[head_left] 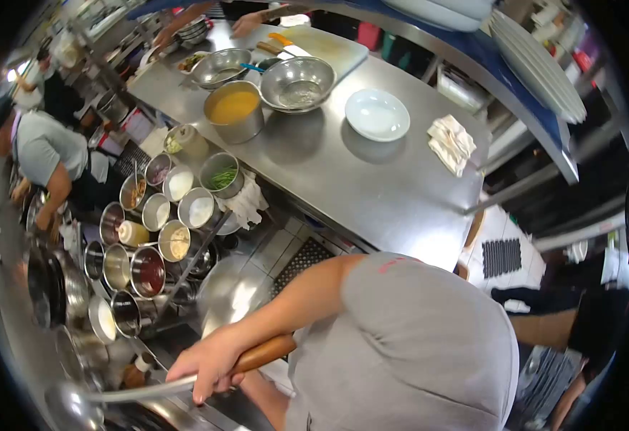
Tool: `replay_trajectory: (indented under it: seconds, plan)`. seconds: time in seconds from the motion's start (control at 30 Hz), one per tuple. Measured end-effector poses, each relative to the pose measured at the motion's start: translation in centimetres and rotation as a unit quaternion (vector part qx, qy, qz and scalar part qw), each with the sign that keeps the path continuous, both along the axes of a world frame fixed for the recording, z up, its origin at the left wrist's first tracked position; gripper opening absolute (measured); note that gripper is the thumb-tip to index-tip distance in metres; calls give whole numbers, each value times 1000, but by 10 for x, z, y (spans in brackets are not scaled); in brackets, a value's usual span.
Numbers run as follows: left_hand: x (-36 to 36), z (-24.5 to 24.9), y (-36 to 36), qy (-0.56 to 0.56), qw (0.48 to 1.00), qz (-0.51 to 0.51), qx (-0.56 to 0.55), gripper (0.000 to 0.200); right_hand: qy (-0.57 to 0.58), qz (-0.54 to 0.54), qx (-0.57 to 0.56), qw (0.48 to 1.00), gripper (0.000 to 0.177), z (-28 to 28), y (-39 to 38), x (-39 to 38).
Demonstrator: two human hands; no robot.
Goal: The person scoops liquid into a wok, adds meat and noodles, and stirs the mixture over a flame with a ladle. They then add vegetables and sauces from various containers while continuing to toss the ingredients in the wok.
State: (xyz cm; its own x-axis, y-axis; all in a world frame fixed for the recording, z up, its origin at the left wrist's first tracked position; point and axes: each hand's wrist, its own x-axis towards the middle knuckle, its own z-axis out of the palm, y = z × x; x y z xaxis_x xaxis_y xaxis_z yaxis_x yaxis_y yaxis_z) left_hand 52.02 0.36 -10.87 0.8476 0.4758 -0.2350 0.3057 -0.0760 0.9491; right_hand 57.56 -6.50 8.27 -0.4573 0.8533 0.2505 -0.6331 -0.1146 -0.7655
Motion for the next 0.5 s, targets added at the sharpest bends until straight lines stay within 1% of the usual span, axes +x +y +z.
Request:
replay_trajectory:
  seconds: [0.03, 0.07, 0.1, 0.13, 0.17, 0.2, 0.23, 0.27, 0.3, 0.33, 0.37, 0.4, 0.43, 0.47, 0.5]
  plan:
    - [31, -6, -37, 6, 998, -50, -40, 28, 18, 15, -42, 999, 52, -4, -21, 11]
    - [67, -9, -76, 11, 991, -109, -82, 29, 7, -1, -75, 997, 50, -3, -40, 21]
    - [99, -12, -116, 13, 980, -166, -110, 29, -50, -58, -86, 993, 36, 6, -60, 35]
    - [137, 0, -157, 46, 962, -200, -177, 25, -117, -83, -119, 982, 36, 19, -76, 48]
    - [170, 0, -190, 49, 879, -405, 247, 21, -105, -68, -146, 981, 40, 16, -83, 51]
    - [183, -4, -195, 22, 863, -402, 305, 21, -79, -66, -143, 984, 49, 3, -83, 50]
    - [190, -8, -198, 30, 877, -375, 298, 21, -110, -88, -191, 972, 57, 8, -88, 49]
    - [189, -5, -191, 41, 897, -351, 266, 21, -99, -83, -216, 968, 60, 15, -87, 48]
    - [184, -7, -177, 51, 921, -317, 222, 21, -108, -102, -241, 959, 61, 10, -85, 42]
    - [176, -14, -162, 58, 944, -284, 155, 22, -134, -114, -242, 954, 62, 3, -81, 46]
    - [163, -23, -144, 52, 966, -244, 66, 22, -117, -117, -240, 957, 62, -2, -75, 43]
    - [144, -27, -124, 43, 980, -190, -45, 23, -118, -108, -219, 962, 62, -13, -65, 46]
    - [120, -31, -103, 26, 979, -124, -163, 24, -100, -109, -222, 964, 60, -19, -54, 44]
    - [88, -31, -79, -2, 960, -52, -275, 25, -112, -97, -223, 964, 59, -19, -33, 38]
    - [49, -32, -55, -41, 928, 30, -370, 25, -122, -88, -222, 963, 58, -19, -9, 32]
